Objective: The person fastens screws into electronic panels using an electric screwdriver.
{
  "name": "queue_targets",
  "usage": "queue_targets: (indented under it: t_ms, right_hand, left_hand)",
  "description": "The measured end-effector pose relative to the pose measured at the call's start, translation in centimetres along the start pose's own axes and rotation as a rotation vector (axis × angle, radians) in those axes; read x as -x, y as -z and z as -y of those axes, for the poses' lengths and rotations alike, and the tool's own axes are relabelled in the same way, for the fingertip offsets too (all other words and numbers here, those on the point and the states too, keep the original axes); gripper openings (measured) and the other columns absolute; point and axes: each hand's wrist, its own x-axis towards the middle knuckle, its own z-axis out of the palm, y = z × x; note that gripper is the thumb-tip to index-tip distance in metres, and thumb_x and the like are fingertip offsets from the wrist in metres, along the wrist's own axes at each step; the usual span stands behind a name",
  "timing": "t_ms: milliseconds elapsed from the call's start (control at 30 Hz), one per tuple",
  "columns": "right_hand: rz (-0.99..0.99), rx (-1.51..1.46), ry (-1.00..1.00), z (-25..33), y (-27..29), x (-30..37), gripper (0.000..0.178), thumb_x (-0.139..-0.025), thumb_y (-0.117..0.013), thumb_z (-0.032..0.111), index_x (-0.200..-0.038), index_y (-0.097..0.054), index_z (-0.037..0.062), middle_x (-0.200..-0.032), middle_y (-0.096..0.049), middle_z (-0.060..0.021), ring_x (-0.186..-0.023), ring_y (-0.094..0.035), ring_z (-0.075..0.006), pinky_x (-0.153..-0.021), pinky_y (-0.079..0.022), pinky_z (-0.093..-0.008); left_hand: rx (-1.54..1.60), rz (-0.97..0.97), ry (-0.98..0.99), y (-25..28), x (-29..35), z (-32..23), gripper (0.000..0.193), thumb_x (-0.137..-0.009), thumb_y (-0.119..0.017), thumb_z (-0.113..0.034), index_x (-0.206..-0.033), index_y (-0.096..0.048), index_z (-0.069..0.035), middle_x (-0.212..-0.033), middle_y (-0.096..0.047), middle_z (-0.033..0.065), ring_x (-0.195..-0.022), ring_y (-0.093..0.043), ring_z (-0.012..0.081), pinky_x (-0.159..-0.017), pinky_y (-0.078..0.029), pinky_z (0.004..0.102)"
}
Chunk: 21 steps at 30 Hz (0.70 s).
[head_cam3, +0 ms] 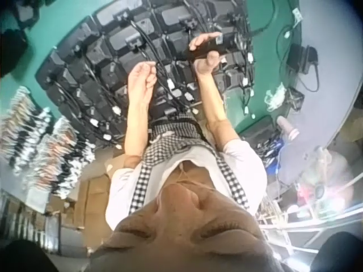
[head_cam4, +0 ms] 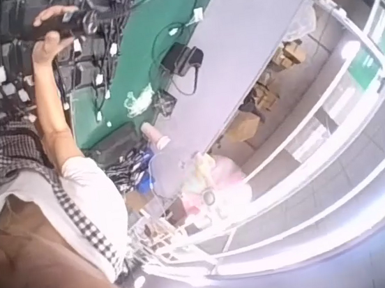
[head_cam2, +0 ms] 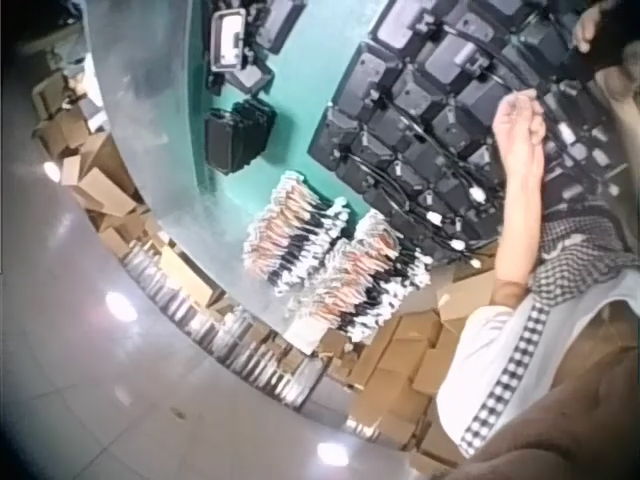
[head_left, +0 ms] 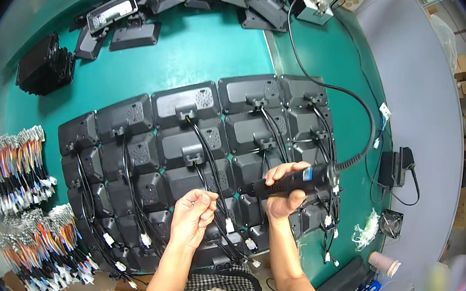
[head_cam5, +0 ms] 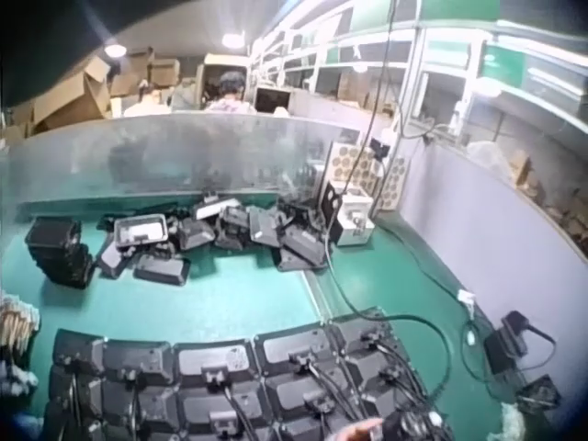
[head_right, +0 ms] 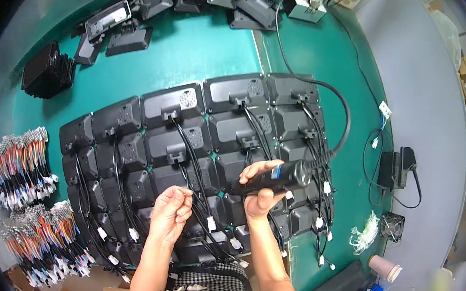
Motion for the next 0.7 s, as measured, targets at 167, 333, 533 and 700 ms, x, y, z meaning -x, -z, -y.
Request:
queue_targets:
  t_ms: [167,333,533,700]
  right_hand:
    - [0.043,-0.119,-0.025,4.2,-5.1,-3.4,0.053,-0.066,-0.071,0.034,-0.101,-0.040,0.0084,-0.079,-0.049,-0.0066,-0.065,-0.053,-0.0194,-0.073,-0.046,-0.0393]
    - [0.216,-0.096,0.020,7.2,-9.9,-5.3,0.053,-0.075,-0.056,0.050,-0.102,-0.041,0.0069,-0.073,-0.049,-0.0069,-0.060,-0.050,-0.0176,-0.059,-0.044,-0.0327]
    - [0.194,-0.195,0.016,7.0,-11.4,-4.9,0.055,-0.079,-0.048,0.054,-0.102,-0.043,0.0047,-0.073,-0.049,-0.0075,-0.055,-0.047,-0.0169,-0.054,-0.042,-0.0307]
    - [0.145,-0.195,-0.018,6.2,-10.9,-5.1,0.055,-0.079,-0.048,0.055,-0.101,-0.043,0.0047,-0.072,-0.048,-0.0071,-0.054,-0.046,-0.0163,-0.053,-0.041,-0.0305]
  left_hand:
    - [-0.064,0.037,-0.033,-0.4,-0.7,-1.4,0.017,-0.078,-0.062,-0.013,-0.081,-0.054,0.000,-0.067,-0.051,0.0046,-0.049,-0.037,0.0049,-0.040,-0.028,0.0153]
    - [-0.028,0.103,0.005,-1.5,-1.6,-3.1,0.017,-0.073,-0.067,-0.007,-0.075,-0.051,-0.002,-0.065,-0.050,0.0010,-0.047,-0.038,0.0035,-0.041,-0.026,0.0158]
    - [-0.041,0.252,0.097,-2.1,-1.9,-4.1,0.021,-0.071,-0.070,-0.013,-0.075,-0.051,-0.003,-0.060,-0.048,-0.0011,-0.046,-0.036,0.0034,-0.041,-0.025,0.0159]
    - [-0.033,0.233,0.068,-1.6,-2.2,-4.0,0.022,-0.072,-0.068,-0.017,-0.074,-0.053,-0.002,-0.060,-0.050,-0.0009,-0.046,-0.037,0.0031,-0.041,-0.025,0.0160]
